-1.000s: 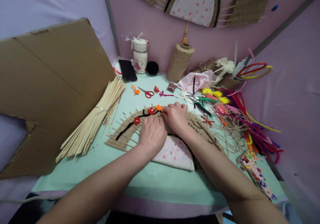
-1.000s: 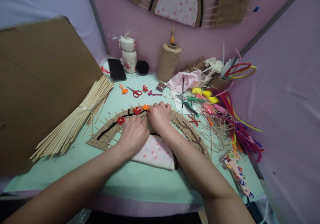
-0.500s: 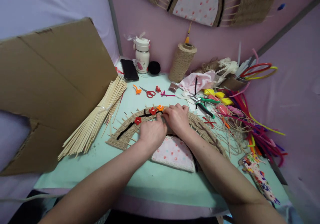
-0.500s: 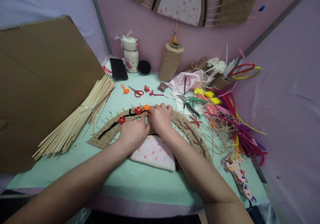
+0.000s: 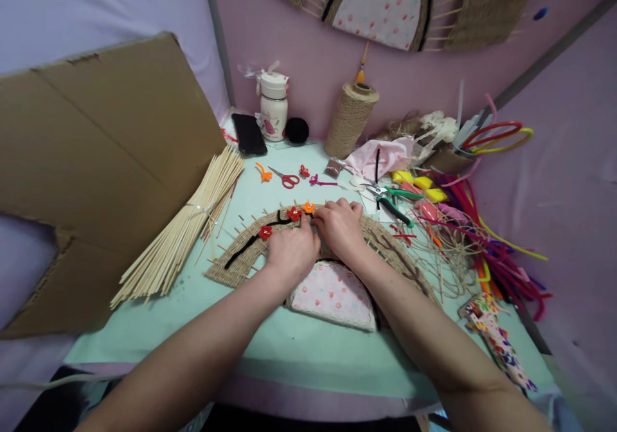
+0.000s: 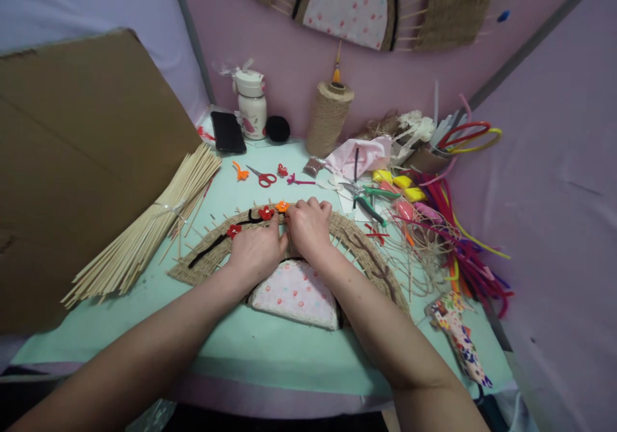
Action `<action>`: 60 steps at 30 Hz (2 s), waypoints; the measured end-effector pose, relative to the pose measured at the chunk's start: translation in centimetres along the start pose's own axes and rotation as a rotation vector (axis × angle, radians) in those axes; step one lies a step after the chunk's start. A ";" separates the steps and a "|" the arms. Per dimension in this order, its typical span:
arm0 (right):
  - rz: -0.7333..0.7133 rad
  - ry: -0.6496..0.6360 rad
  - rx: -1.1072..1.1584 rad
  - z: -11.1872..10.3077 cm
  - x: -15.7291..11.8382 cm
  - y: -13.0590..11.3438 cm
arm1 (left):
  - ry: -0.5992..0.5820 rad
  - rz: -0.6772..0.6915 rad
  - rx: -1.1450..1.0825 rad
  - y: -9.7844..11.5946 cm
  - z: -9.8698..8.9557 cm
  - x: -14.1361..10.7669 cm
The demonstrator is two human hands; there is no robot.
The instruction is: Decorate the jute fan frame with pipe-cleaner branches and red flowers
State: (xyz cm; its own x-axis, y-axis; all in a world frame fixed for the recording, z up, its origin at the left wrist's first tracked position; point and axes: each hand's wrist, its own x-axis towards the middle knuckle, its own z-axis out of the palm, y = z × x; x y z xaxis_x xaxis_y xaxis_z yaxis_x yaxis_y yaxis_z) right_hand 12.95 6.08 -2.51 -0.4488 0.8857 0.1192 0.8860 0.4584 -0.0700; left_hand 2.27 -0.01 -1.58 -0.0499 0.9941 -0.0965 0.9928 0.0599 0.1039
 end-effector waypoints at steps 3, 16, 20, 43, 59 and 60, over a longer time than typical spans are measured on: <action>-0.002 0.013 -0.002 0.1 -0.1 0.1 | -0.001 -0.002 -0.008 -0.1 0.0 0.1; -0.011 0.107 -0.016 1.1 -0.1 1.0 | -0.008 -0.004 -0.016 -0.1 -0.1 0.1; -0.017 0.077 -0.003 1.0 -0.2 0.9 | -0.019 -0.003 -0.026 -0.1 -0.2 0.1; -0.099 -0.076 -0.141 -1.1 -4.0 0.5 | -0.025 0.007 -0.028 -0.3 -0.1 0.0; -0.025 0.030 -0.074 -1.1 -2.2 0.6 | -0.043 0.012 -0.017 -0.4 -0.1 0.0; -0.023 0.034 -0.067 -1.1 -1.8 0.6 | -0.047 0.010 -0.016 -0.4 -0.1 0.0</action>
State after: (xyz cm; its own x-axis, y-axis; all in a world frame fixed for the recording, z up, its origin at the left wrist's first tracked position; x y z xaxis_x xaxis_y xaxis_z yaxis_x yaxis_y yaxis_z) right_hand 14.41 4.69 -1.70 -0.4663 0.8712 0.1534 0.8816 0.4720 -0.0007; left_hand 1.90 -0.04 -1.49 -0.0339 0.9893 -0.1419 0.9913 0.0513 0.1211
